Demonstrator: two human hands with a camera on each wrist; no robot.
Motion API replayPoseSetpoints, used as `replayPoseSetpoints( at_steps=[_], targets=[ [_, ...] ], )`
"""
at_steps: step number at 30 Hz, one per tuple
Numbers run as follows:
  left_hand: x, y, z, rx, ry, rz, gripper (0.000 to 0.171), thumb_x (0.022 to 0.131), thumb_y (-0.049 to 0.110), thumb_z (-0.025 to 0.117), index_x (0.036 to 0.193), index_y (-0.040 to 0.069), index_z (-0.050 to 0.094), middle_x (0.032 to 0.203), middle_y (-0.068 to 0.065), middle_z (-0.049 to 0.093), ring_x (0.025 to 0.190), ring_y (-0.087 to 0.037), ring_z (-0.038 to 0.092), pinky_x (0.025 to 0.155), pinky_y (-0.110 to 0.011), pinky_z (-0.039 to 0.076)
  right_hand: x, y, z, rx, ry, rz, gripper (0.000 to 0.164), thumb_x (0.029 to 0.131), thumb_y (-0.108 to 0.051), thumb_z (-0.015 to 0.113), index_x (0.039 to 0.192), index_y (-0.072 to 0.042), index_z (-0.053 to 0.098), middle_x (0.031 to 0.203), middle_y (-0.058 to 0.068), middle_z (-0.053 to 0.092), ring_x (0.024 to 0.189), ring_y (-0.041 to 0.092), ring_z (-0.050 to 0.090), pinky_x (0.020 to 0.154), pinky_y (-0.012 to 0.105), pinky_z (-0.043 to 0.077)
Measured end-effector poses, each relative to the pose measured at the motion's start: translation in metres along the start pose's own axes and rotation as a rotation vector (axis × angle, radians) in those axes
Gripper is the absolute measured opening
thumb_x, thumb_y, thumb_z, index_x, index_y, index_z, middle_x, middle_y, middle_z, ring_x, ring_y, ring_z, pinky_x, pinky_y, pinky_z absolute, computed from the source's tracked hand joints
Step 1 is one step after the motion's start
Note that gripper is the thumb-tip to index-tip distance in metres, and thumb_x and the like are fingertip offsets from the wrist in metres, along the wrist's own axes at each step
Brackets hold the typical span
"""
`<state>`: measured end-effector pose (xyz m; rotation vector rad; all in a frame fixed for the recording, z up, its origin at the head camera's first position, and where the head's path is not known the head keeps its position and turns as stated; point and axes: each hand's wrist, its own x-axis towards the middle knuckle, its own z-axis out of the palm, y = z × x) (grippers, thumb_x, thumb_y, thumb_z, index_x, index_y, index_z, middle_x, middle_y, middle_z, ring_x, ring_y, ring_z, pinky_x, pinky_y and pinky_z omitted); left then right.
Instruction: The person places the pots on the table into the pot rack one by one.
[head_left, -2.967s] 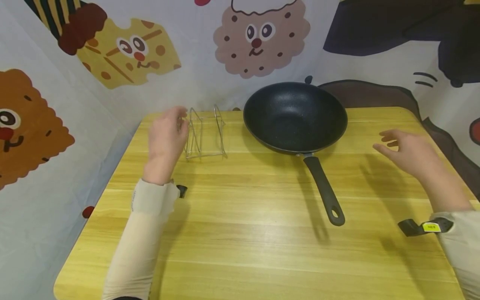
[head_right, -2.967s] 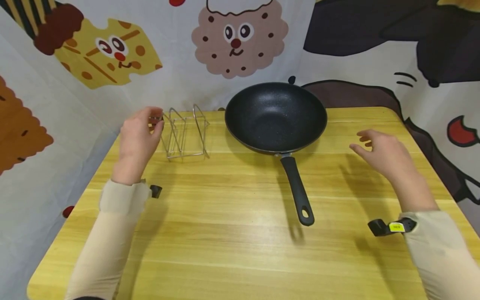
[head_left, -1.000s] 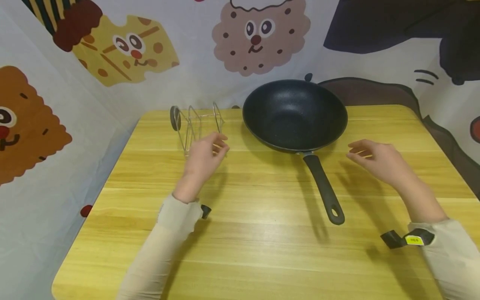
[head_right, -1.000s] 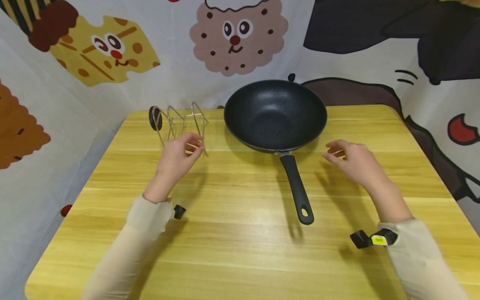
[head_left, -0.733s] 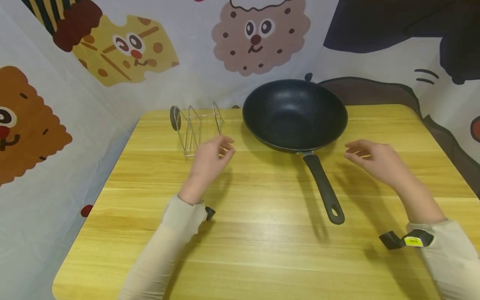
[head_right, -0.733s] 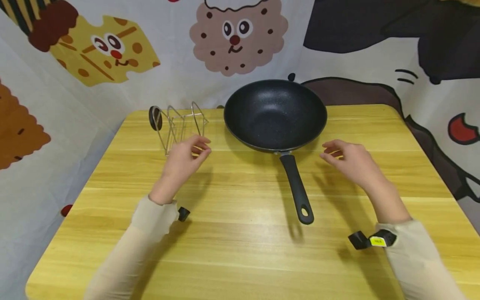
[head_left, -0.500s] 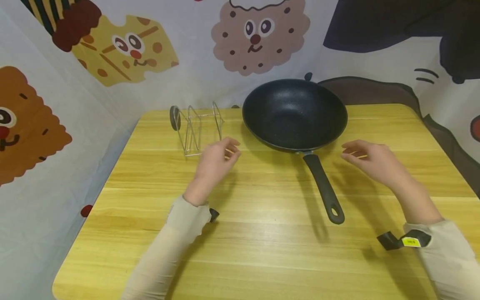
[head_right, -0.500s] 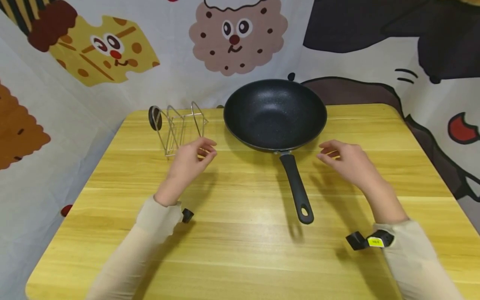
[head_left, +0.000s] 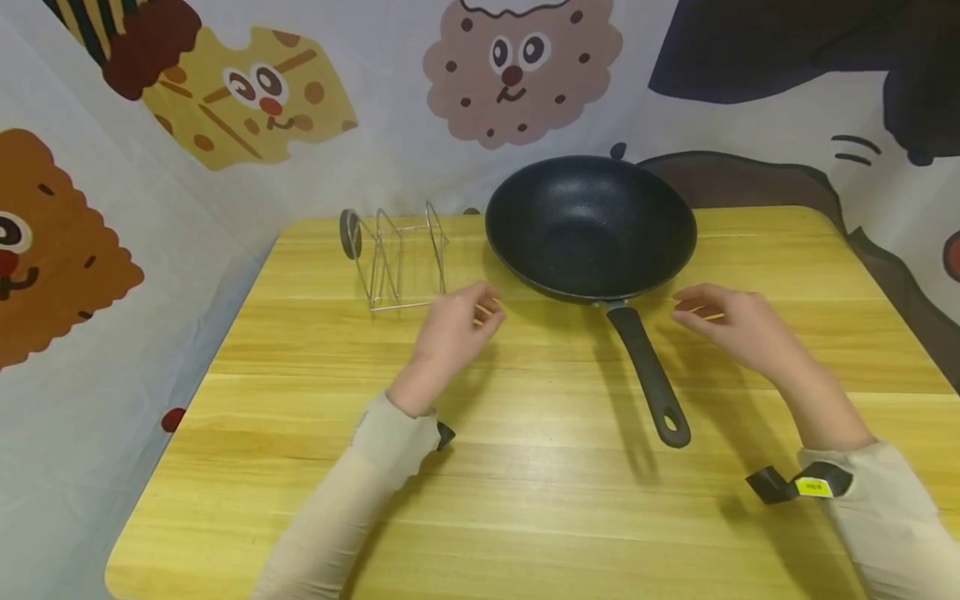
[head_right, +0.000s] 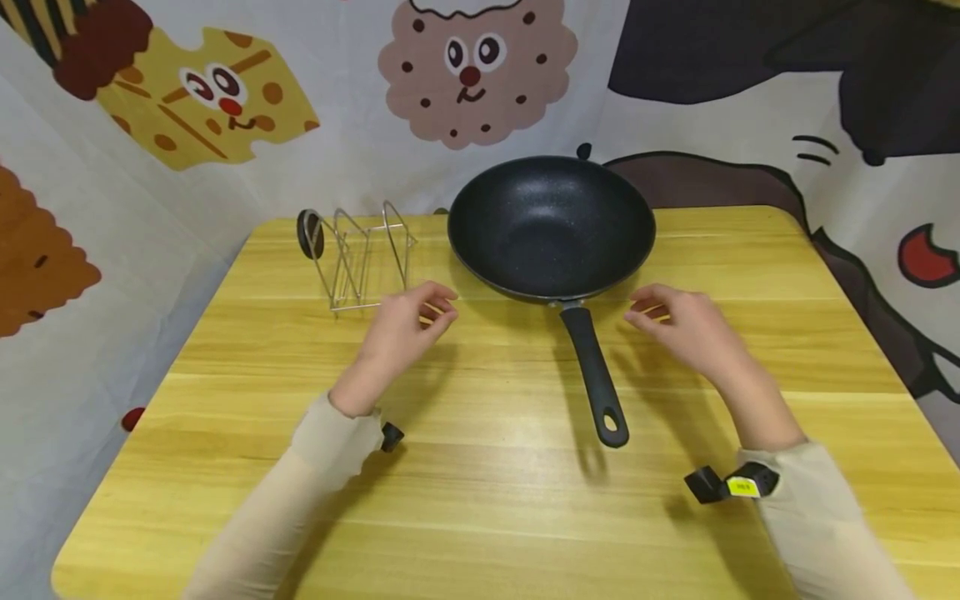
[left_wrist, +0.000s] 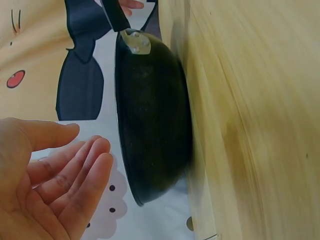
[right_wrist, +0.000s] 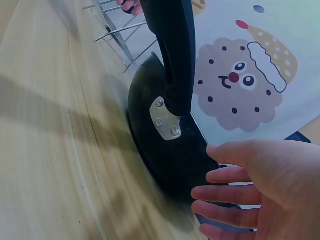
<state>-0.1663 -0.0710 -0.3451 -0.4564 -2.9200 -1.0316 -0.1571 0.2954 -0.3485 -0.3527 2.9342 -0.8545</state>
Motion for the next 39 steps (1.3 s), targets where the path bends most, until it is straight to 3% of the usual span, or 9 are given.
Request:
replayPoseSetpoints(
  at_steps=[11, 15, 18, 23, 29, 36, 39],
  targets=[
    [0.000, 0.011, 0.011, -0.020, -0.032, 0.018, 0.023, 0.097, 0.017, 0.065, 0.119, 0.011, 0.066, 0.109, -0.003, 0.073, 0.094, -0.016, 0.071, 0.079, -0.027, 0.060, -0.001, -0.005, 0.005, 0.019, 0.001, -0.026, 0.040, 0.100, -0.031, 0.061, 0.127, -0.002, 0.063, 0.117, 0.021, 0.070, 0.106, 0.043, 0.067, 0.088, 0.057, 0.055],
    [0.000, 0.014, 0.015, -0.025, -0.042, 0.011, 0.023, 0.097, 0.018, 0.065, 0.120, 0.013, 0.066, 0.109, -0.002, 0.073, 0.094, -0.014, 0.071, 0.078, -0.025, 0.060, 0.000, -0.006, 0.006, 0.018, 0.007, -0.036, 0.039, 0.100, -0.032, 0.061, 0.126, -0.003, 0.064, 0.116, 0.019, 0.071, 0.105, 0.041, 0.068, 0.081, 0.037, 0.060],
    [0.000, 0.017, 0.017, -0.029, -0.051, 0.011, 0.024, 0.097, 0.019, 0.065, 0.120, 0.013, 0.066, 0.110, -0.001, 0.073, 0.094, -0.014, 0.070, 0.079, -0.025, 0.059, -0.001, -0.007, 0.007, 0.024, 0.011, -0.040, 0.037, 0.100, -0.031, 0.061, 0.124, -0.004, 0.065, 0.115, 0.018, 0.072, 0.104, 0.040, 0.069, 0.076, 0.023, 0.056],
    [0.001, 0.022, 0.021, -0.052, -0.069, 0.018, 0.025, 0.097, 0.018, 0.065, 0.121, 0.012, 0.065, 0.110, -0.002, 0.072, 0.094, -0.014, 0.070, 0.079, -0.023, 0.059, 0.000, -0.009, 0.009, 0.033, 0.013, -0.051, 0.036, 0.100, -0.030, 0.061, 0.124, -0.004, 0.066, 0.115, 0.018, 0.072, 0.104, 0.042, 0.069, 0.073, 0.013, 0.049],
    [0.001, 0.028, 0.026, -0.073, -0.095, 0.022, 0.025, 0.097, 0.018, 0.064, 0.122, 0.012, 0.065, 0.110, -0.001, 0.072, 0.095, -0.013, 0.070, 0.078, -0.021, 0.059, 0.000, -0.012, 0.010, 0.043, 0.009, -0.062, 0.036, 0.100, -0.030, 0.060, 0.124, -0.005, 0.066, 0.115, 0.018, 0.072, 0.105, 0.041, 0.068, 0.073, 0.014, 0.049],
    [0.002, 0.037, 0.032, -0.082, -0.112, 0.059, 0.026, 0.097, 0.019, 0.065, 0.122, 0.011, 0.065, 0.110, -0.003, 0.073, 0.094, -0.014, 0.071, 0.080, -0.021, 0.058, 0.001, -0.018, 0.012, 0.042, -0.020, -0.046, 0.039, 0.101, -0.034, 0.059, 0.126, -0.005, 0.065, 0.117, 0.017, 0.072, 0.107, 0.040, 0.067, 0.080, 0.033, 0.055],
    [0.002, 0.039, 0.035, -0.093, -0.121, 0.074, 0.026, 0.097, 0.019, 0.065, 0.122, 0.011, 0.065, 0.110, -0.003, 0.074, 0.094, -0.013, 0.071, 0.080, -0.020, 0.058, 0.001, -0.019, 0.013, 0.051, -0.028, -0.042, 0.040, 0.101, -0.034, 0.058, 0.128, -0.006, 0.064, 0.119, 0.017, 0.071, 0.109, 0.039, 0.067, 0.080, 0.031, 0.055]
  ],
)
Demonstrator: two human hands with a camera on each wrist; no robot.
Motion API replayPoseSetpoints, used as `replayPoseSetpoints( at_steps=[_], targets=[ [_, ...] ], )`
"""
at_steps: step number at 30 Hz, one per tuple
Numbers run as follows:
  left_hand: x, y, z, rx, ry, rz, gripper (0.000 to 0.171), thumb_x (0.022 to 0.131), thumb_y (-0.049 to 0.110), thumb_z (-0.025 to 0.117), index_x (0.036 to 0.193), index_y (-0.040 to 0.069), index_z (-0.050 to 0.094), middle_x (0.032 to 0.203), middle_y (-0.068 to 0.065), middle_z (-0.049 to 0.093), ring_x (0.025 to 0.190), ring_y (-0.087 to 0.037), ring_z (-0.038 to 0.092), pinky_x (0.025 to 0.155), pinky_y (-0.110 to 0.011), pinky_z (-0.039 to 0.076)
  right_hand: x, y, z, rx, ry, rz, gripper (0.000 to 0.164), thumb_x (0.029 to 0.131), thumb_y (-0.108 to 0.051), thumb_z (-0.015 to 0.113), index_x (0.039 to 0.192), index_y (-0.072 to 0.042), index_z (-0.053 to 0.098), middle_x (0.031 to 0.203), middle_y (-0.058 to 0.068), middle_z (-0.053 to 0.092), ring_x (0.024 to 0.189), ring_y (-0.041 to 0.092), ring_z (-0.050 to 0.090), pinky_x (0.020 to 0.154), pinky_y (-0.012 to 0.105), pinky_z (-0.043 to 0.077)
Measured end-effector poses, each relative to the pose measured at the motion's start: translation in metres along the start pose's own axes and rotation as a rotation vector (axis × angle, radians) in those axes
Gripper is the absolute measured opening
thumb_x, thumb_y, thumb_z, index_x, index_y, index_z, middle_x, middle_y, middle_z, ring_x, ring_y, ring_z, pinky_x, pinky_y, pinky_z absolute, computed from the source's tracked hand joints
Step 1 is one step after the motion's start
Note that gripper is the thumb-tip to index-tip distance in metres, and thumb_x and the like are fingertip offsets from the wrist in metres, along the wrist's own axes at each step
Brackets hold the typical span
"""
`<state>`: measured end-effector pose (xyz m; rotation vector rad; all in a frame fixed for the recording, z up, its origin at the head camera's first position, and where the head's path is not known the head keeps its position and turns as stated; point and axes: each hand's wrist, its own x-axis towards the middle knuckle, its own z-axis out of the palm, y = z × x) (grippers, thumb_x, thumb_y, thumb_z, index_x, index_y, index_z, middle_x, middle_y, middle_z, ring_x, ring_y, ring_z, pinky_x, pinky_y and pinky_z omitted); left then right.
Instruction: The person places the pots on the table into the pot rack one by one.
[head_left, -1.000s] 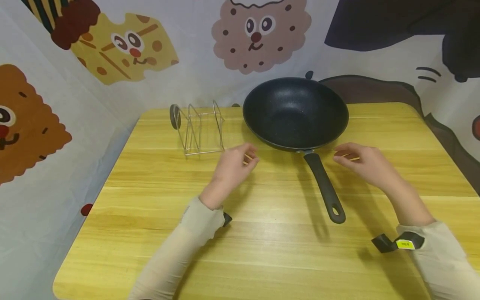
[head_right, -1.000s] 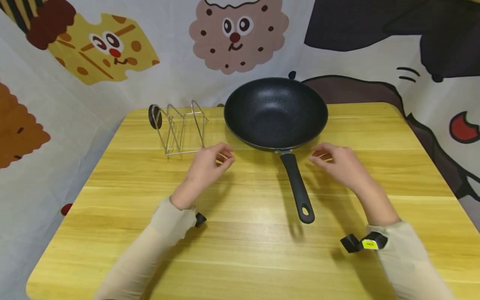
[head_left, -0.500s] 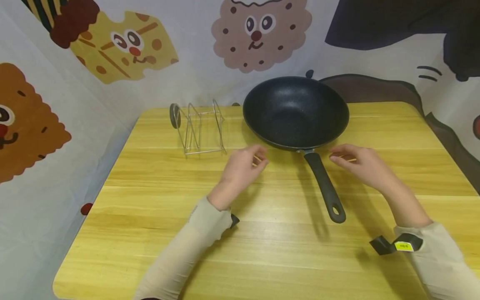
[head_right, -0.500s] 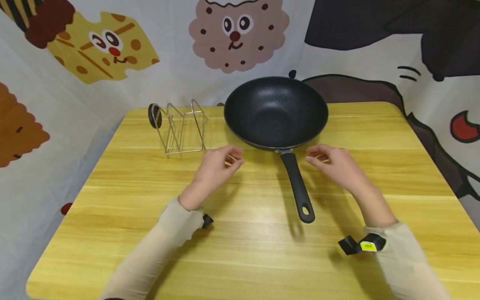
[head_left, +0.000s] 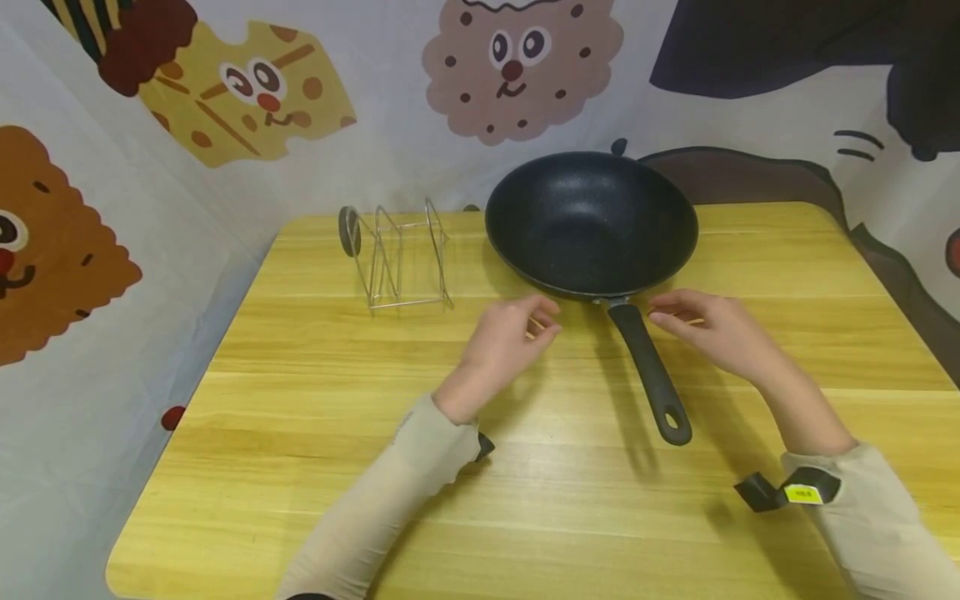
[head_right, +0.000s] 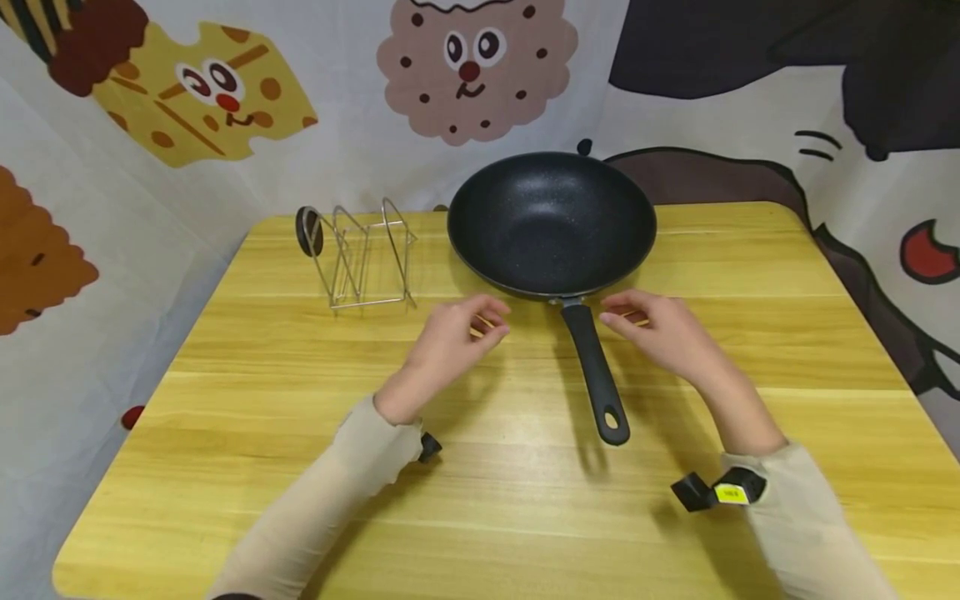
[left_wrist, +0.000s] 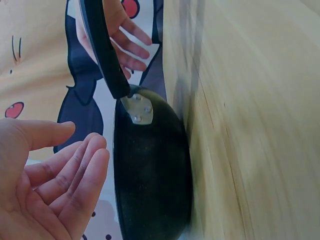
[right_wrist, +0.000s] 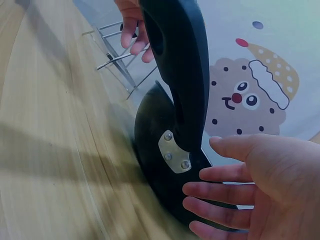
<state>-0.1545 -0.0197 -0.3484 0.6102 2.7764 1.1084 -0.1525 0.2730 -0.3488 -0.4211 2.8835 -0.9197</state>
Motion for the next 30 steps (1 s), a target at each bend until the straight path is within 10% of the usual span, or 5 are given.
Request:
replayPoseSetpoints(
  at_steps=[30],
  targets=[
    [-0.004, 0.018, 0.040, -0.353, -0.133, -0.002, 0.045, 0.091, 0.033, 0.074, 0.130, 0.014, 0.061, 0.114, 0.001, 0.074, 0.096, -0.011, 0.072, 0.077, -0.016, 0.056, 0.001, -0.013, 0.009, 0.115, -0.052, 0.016, 0.043, 0.100, -0.033, 0.059, 0.130, -0.001, 0.062, 0.121, 0.021, 0.070, 0.113, 0.042, 0.065, 0.094, 0.060, 0.050]
  ],
)
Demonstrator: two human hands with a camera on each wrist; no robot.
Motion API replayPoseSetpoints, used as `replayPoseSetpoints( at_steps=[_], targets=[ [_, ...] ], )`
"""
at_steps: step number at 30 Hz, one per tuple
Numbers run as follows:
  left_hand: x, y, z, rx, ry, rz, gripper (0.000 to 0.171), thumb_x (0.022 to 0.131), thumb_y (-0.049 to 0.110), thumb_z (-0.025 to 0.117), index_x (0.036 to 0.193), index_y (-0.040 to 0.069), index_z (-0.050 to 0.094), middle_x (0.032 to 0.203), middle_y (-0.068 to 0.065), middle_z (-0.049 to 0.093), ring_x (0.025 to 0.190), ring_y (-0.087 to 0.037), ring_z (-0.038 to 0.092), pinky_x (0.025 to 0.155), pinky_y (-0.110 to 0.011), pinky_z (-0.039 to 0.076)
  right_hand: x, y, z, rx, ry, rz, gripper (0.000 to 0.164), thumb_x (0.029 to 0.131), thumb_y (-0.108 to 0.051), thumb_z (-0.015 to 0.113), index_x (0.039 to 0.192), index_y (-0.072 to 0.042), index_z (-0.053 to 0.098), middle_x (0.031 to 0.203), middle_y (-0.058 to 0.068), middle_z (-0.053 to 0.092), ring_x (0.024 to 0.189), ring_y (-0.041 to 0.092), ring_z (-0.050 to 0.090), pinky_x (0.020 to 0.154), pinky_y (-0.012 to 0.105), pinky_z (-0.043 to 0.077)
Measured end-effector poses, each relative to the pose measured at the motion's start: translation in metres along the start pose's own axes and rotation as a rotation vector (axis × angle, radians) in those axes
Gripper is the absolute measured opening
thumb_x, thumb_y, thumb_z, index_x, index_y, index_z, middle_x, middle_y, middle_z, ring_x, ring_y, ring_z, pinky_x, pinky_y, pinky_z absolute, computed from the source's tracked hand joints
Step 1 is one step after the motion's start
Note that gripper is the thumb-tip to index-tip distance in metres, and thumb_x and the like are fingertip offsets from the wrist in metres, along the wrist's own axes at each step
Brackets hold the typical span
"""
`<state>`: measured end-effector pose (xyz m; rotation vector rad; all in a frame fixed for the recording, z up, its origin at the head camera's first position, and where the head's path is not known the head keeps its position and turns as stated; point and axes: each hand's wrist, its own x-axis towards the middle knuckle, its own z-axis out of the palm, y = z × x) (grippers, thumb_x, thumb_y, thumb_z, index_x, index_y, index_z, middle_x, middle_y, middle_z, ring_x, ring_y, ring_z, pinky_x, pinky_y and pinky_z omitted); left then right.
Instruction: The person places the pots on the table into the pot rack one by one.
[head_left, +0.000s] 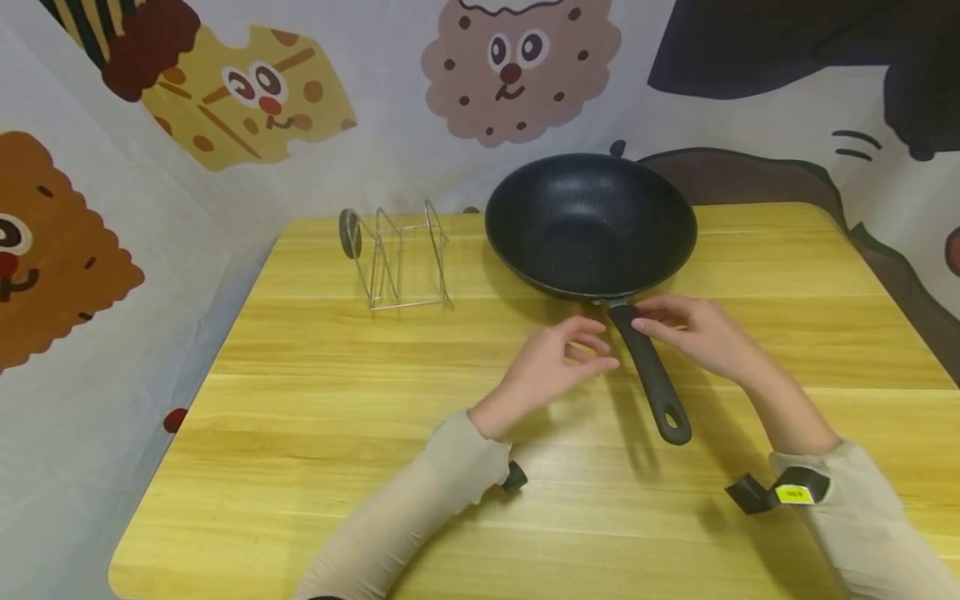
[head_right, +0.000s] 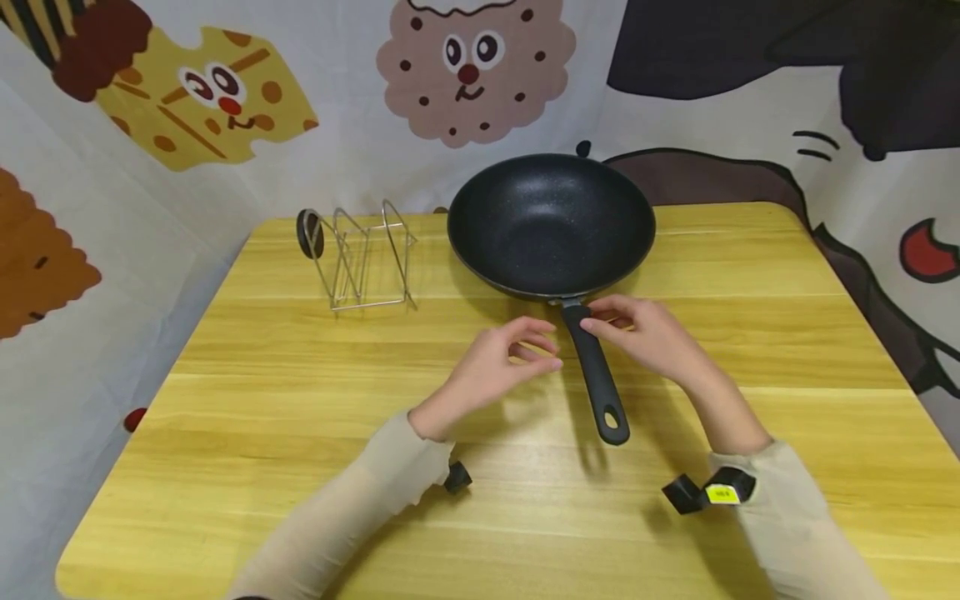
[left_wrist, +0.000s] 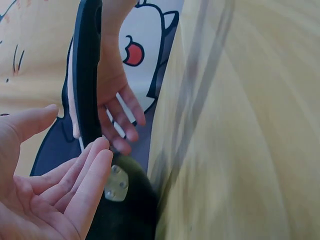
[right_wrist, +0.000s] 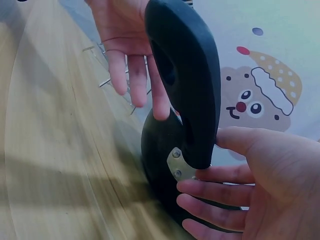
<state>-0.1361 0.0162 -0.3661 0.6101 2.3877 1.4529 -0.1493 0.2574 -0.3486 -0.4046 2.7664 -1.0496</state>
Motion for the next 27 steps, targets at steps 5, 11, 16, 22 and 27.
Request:
replayPoseSetpoints(
  at_steps=[5, 11, 16, 22, 27],
  targets=[
    [0.001, -0.001, 0.008, -0.072, -0.012, -0.005, 0.049, 0.090, 0.031, 0.075, 0.132, 0.011, 0.059, 0.117, -0.002, 0.073, 0.098, -0.013, 0.072, 0.078, -0.016, 0.056, 0.003, 0.002, 0.002, 0.062, -0.028, 0.024, 0.045, 0.101, -0.031, 0.058, 0.131, 0.002, 0.060, 0.125, 0.024, 0.067, 0.115, 0.039, 0.065, 0.097, 0.056, 0.052],
    [0.003, -0.001, 0.018, -0.182, -0.019, -0.042, 0.056, 0.088, 0.026, 0.078, 0.135, 0.006, 0.056, 0.118, -0.005, 0.073, 0.098, -0.014, 0.073, 0.079, -0.017, 0.057, 0.005, 0.006, 0.004, 0.176, -0.061, 0.065, 0.044, 0.102, -0.029, 0.057, 0.130, 0.005, 0.059, 0.122, 0.022, 0.068, 0.099, 0.001, 0.067, 0.087, 0.030, 0.060],
    [0.003, 0.000, 0.026, -0.252, -0.033, -0.097, 0.060, 0.086, 0.023, 0.080, 0.138, 0.007, 0.054, 0.121, -0.007, 0.071, 0.099, -0.015, 0.073, 0.078, -0.018, 0.057, 0.005, 0.008, 0.004, 0.315, -0.091, 0.093, 0.045, 0.102, -0.027, 0.057, 0.129, 0.008, 0.056, 0.110, 0.007, 0.073, 0.091, -0.004, 0.068, 0.081, 0.021, 0.059],
    [0.001, 0.000, 0.033, -0.429, -0.069, -0.154, 0.061, 0.086, 0.016, 0.078, 0.140, 0.005, 0.051, 0.122, -0.010, 0.069, 0.099, -0.018, 0.074, 0.080, -0.029, 0.061, 0.004, 0.009, 0.005, 0.416, -0.123, 0.127, 0.049, 0.103, -0.027, 0.056, 0.134, 0.011, 0.050, 0.101, -0.014, 0.071, 0.093, -0.001, 0.069, 0.082, 0.019, 0.058],
    [0.001, 0.002, 0.040, -0.602, -0.096, -0.206, 0.057, 0.087, 0.008, 0.075, 0.138, 0.002, 0.050, 0.114, -0.009, 0.068, 0.101, -0.034, 0.073, 0.091, -0.044, 0.060, 0.005, 0.011, 0.005, 0.517, -0.159, 0.172, 0.051, 0.104, -0.026, 0.053, 0.136, 0.012, 0.044, 0.099, -0.018, 0.069, 0.095, 0.001, 0.069, 0.084, 0.019, 0.057]
  ],
)
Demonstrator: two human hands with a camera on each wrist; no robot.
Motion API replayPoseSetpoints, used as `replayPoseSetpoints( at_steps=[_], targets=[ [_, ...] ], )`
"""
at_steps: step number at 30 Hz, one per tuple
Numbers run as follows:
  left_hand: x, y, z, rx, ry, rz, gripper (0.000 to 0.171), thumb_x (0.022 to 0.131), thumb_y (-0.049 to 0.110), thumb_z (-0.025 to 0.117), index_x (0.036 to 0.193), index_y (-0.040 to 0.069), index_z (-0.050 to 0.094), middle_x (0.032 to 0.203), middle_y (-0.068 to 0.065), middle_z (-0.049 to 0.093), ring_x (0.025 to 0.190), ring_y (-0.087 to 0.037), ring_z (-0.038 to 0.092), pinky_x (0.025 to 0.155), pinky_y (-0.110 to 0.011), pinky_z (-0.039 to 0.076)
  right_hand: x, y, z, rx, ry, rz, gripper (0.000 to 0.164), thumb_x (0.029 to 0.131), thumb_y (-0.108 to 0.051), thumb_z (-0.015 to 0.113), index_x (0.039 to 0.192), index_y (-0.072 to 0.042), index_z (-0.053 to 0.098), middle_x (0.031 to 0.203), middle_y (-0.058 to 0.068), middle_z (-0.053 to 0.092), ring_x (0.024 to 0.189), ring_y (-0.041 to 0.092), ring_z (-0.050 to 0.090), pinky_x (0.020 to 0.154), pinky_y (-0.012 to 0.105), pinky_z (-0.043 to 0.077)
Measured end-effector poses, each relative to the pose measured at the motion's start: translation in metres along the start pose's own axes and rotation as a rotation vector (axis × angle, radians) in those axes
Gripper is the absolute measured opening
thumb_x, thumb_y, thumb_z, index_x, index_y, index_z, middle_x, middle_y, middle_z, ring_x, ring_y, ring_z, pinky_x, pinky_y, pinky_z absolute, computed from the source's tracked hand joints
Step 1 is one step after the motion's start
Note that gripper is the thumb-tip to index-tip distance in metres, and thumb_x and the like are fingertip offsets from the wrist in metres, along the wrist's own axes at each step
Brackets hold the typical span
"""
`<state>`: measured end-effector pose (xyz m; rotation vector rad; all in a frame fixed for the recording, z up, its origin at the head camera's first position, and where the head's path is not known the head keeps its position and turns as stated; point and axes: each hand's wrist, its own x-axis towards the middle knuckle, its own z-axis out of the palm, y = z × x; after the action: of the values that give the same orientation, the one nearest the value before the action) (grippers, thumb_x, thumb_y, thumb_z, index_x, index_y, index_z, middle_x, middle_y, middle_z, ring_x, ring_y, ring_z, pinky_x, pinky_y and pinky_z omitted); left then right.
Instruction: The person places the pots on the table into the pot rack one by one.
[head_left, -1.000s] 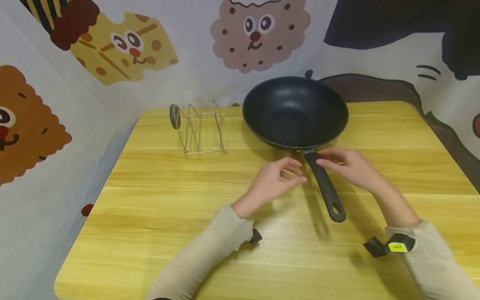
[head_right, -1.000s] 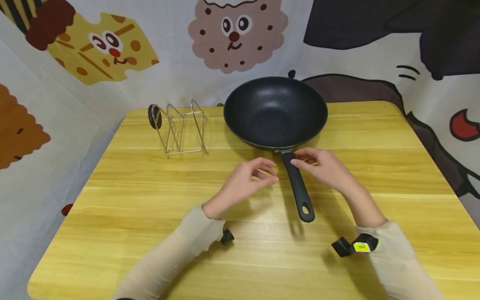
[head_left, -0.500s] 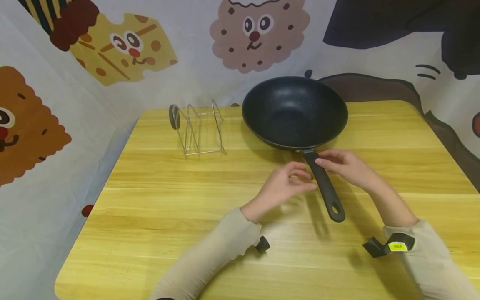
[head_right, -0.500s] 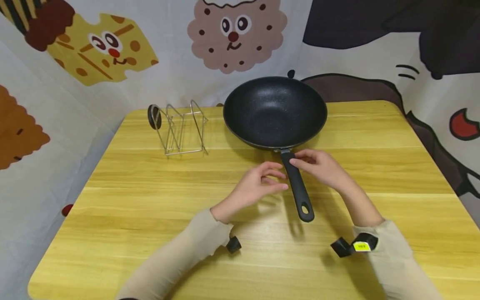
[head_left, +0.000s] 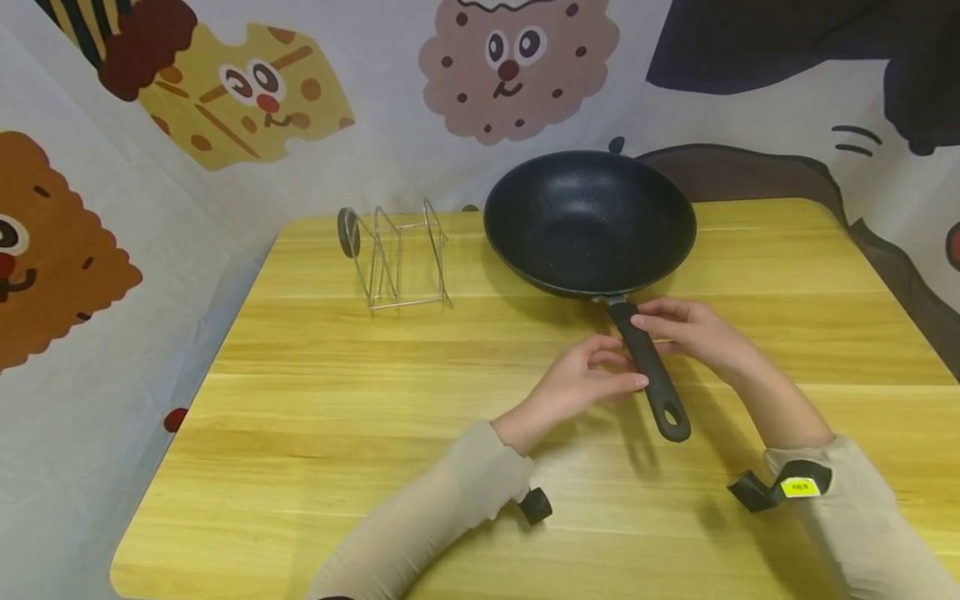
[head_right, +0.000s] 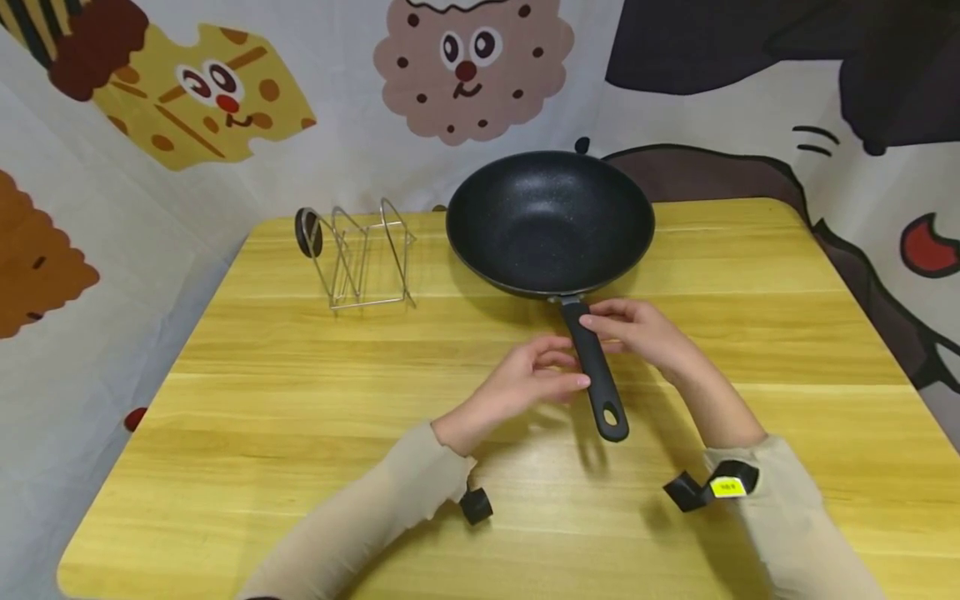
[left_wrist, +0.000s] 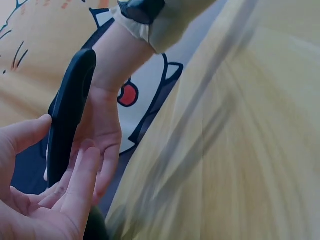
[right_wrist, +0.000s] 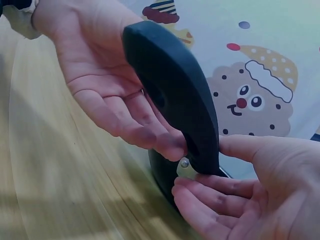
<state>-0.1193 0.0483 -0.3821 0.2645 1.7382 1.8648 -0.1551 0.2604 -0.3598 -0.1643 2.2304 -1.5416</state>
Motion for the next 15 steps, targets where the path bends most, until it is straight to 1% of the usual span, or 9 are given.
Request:
replayPoseSetpoints(
  at_steps=[1, 2, 4, 6, 8, 9, 10, 12, 15],
  targets=[
    [0.000, 0.000, 0.001, -0.019, -0.005, -0.005, 0.056, 0.087, 0.008, 0.075, 0.138, 0.002, 0.051, 0.112, -0.008, 0.068, 0.103, -0.037, 0.072, 0.091, -0.045, 0.060, 0.001, 0.000, 0.000, 0.024, -0.008, 0.009, 0.051, 0.104, -0.025, 0.053, 0.136, 0.013, 0.043, 0.099, -0.018, 0.069, 0.094, 0.002, 0.069, 0.085, 0.019, 0.058],
    [0.001, -0.001, 0.003, -0.033, -0.010, -0.010, 0.055, 0.088, 0.007, 0.074, 0.137, 0.002, 0.051, 0.110, -0.007, 0.068, 0.103, -0.038, 0.072, 0.091, -0.045, 0.060, 0.001, 0.001, -0.001, 0.055, -0.016, 0.017, 0.050, 0.104, -0.024, 0.052, 0.136, 0.013, 0.042, 0.099, -0.017, 0.069, 0.094, 0.002, 0.069, 0.084, 0.019, 0.058],
    [0.001, -0.002, 0.005, -0.061, -0.023, -0.017, 0.052, 0.088, 0.006, 0.073, 0.136, 0.002, 0.053, 0.108, -0.008, 0.069, 0.104, -0.040, 0.071, 0.090, -0.045, 0.060, 0.003, 0.002, -0.001, 0.117, -0.033, 0.028, 0.045, 0.104, -0.022, 0.052, 0.133, 0.012, 0.042, 0.098, -0.015, 0.070, 0.093, 0.003, 0.070, 0.084, 0.020, 0.058],
    [0.001, -0.002, 0.007, -0.098, -0.040, -0.022, 0.049, 0.089, 0.004, 0.071, 0.135, 0.002, 0.053, 0.109, -0.010, 0.070, 0.101, -0.038, 0.072, 0.088, -0.043, 0.061, 0.004, 0.003, -0.001, 0.196, -0.045, 0.035, 0.033, 0.104, -0.018, 0.052, 0.127, 0.006, 0.048, 0.098, -0.012, 0.072, 0.092, 0.006, 0.072, 0.083, 0.020, 0.059],
    [0.001, -0.003, 0.009, -0.137, -0.058, -0.029, 0.047, 0.090, 0.002, 0.070, 0.134, 0.003, 0.054, 0.112, -0.015, 0.071, 0.099, -0.034, 0.073, 0.086, -0.040, 0.062, 0.005, 0.005, -0.002, 0.295, -0.065, 0.028, 0.019, 0.103, -0.013, 0.052, 0.118, -0.001, 0.057, 0.098, -0.007, 0.074, 0.091, 0.008, 0.073, 0.082, 0.022, 0.060],
    [0.000, -0.003, 0.009, -0.159, -0.066, -0.034, 0.046, 0.090, 0.001, 0.069, 0.134, 0.003, 0.054, 0.114, -0.017, 0.071, 0.099, -0.033, 0.073, 0.085, -0.039, 0.062, 0.005, 0.006, -0.002, 0.342, -0.081, 0.020, 0.015, 0.103, -0.011, 0.051, 0.114, -0.005, 0.060, 0.099, -0.004, 0.075, 0.091, 0.009, 0.073, 0.081, 0.023, 0.061],
    [0.000, -0.003, 0.010, -0.175, -0.073, -0.038, 0.046, 0.090, 0.000, 0.068, 0.134, 0.004, 0.054, 0.116, -0.018, 0.071, 0.100, -0.032, 0.073, 0.085, -0.038, 0.062, 0.005, 0.007, -0.002, 0.390, -0.100, 0.011, 0.015, 0.103, -0.009, 0.050, 0.110, -0.008, 0.064, 0.100, -0.002, 0.076, 0.092, 0.011, 0.074, 0.081, 0.024, 0.061],
    [-0.001, -0.004, 0.011, -0.204, -0.089, -0.046, 0.044, 0.091, -0.001, 0.066, 0.134, 0.005, 0.055, 0.121, -0.021, 0.069, 0.104, -0.032, 0.072, 0.085, -0.037, 0.062, 0.006, 0.009, -0.002, 0.472, -0.142, -0.007, 0.020, 0.104, -0.006, 0.049, 0.106, -0.011, 0.068, 0.102, 0.003, 0.077, 0.094, 0.013, 0.074, 0.082, 0.025, 0.061],
    [-0.002, -0.004, 0.013, -0.238, -0.109, -0.056, 0.043, 0.092, -0.002, 0.064, 0.134, 0.005, 0.054, 0.125, -0.023, 0.067, 0.112, -0.036, 0.069, 0.088, -0.038, 0.061, 0.006, 0.011, -0.003, 0.547, -0.193, -0.024, 0.024, 0.104, -0.004, 0.046, 0.106, -0.009, 0.069, 0.105, 0.007, 0.077, 0.097, 0.015, 0.074, 0.083, 0.025, 0.061]
  ],
)
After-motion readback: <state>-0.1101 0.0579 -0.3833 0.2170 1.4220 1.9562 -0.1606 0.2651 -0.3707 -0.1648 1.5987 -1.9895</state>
